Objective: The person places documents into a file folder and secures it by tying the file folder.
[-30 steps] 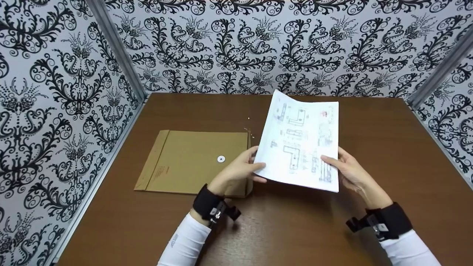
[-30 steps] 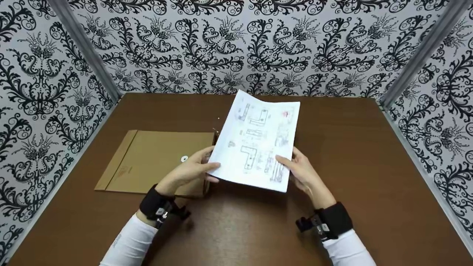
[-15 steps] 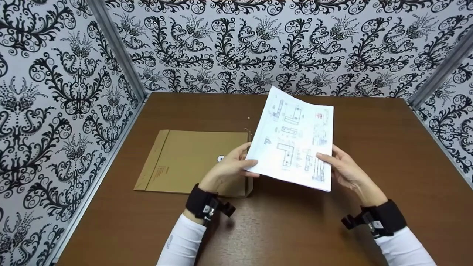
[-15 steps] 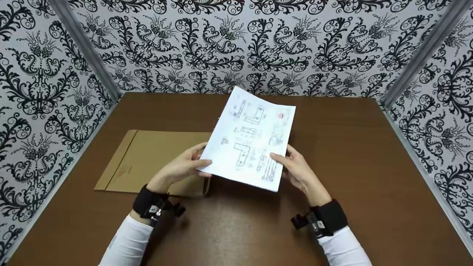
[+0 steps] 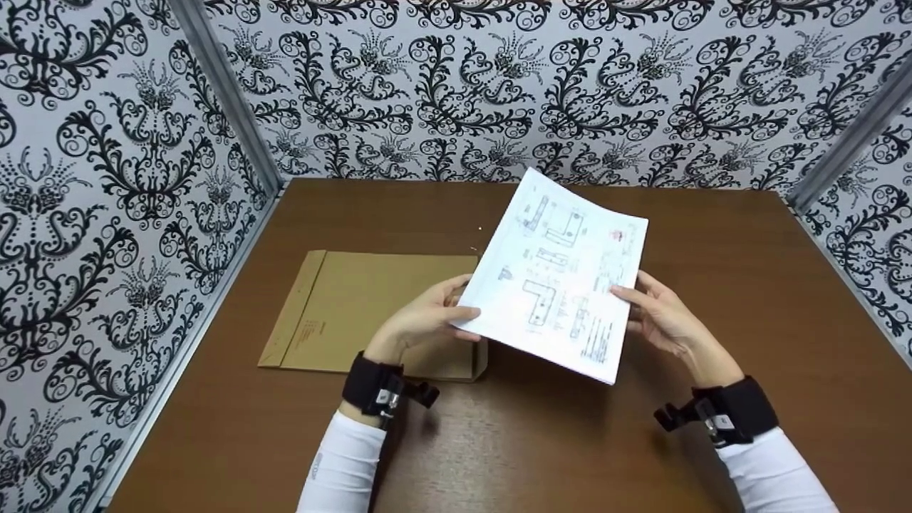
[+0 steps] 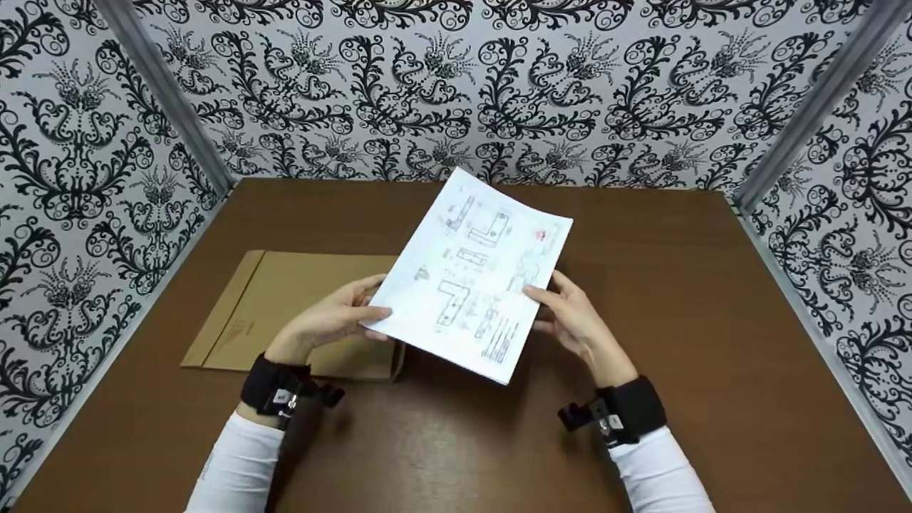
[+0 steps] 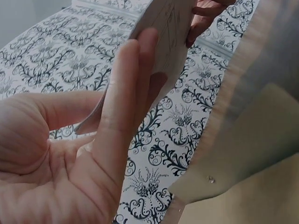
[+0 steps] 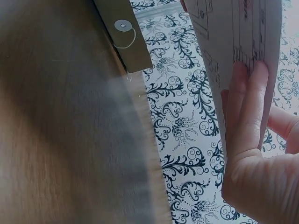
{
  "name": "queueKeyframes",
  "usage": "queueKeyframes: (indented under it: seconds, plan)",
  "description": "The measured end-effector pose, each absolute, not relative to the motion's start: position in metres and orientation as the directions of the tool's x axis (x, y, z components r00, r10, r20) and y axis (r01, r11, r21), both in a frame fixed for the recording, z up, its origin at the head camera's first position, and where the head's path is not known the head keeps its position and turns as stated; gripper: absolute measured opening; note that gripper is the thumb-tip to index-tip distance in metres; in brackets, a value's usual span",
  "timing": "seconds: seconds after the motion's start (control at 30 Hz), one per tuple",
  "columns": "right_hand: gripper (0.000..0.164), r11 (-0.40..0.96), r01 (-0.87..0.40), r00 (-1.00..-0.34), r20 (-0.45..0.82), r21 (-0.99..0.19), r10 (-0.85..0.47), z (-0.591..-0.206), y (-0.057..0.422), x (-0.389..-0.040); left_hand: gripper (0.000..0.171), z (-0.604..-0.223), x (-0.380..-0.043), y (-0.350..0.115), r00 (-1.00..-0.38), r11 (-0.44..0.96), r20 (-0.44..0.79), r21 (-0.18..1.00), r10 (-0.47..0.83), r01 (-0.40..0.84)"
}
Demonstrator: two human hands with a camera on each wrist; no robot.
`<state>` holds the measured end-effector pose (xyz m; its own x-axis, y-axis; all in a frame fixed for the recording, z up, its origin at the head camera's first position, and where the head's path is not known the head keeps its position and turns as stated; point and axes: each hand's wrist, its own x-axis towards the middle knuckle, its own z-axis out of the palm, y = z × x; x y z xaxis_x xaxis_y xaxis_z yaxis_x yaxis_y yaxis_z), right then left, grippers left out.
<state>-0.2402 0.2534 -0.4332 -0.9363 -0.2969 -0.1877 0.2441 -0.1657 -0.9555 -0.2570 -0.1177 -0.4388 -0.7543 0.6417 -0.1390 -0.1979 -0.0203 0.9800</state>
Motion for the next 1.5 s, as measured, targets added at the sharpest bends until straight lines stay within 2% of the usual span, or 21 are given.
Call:
queueKeyframes:
  seconds: [0.27, 0.67, 1.17, 1.5]
  plan:
    - [0.041, -0.218, 0.26, -0.936, -0.19, -0.94, -0.297, -0.43, 0.254, -0.247, 0.073, -0.439, -0.26, -0.132, -0.738, 0.029, -0.16, 0.982, 0.656, -0.187]
    - [0.02, -0.243, 0.25, -0.947, -0.184, -0.937, -0.265, -0.432, 0.263, -0.254, 0.071, -0.439, -0.262, -0.143, -0.649, 0.021, -0.134, 0.984, 0.749, -0.178]
    - [0.032, -0.311, 0.227, -0.953, -0.145, -0.923, -0.265, -0.43, 0.274, -0.259, 0.069, -0.437, -0.262, -0.159, -0.575, 0.047, -0.126, 0.987, 0.808, -0.152]
    - [0.027, -0.317, 0.188, -0.955, -0.097, -0.93, -0.281, -0.434, 0.28, -0.259, 0.067, -0.437, -0.262, -0.165, -0.554, 0.058, -0.121, 0.99, 0.824, -0.13]
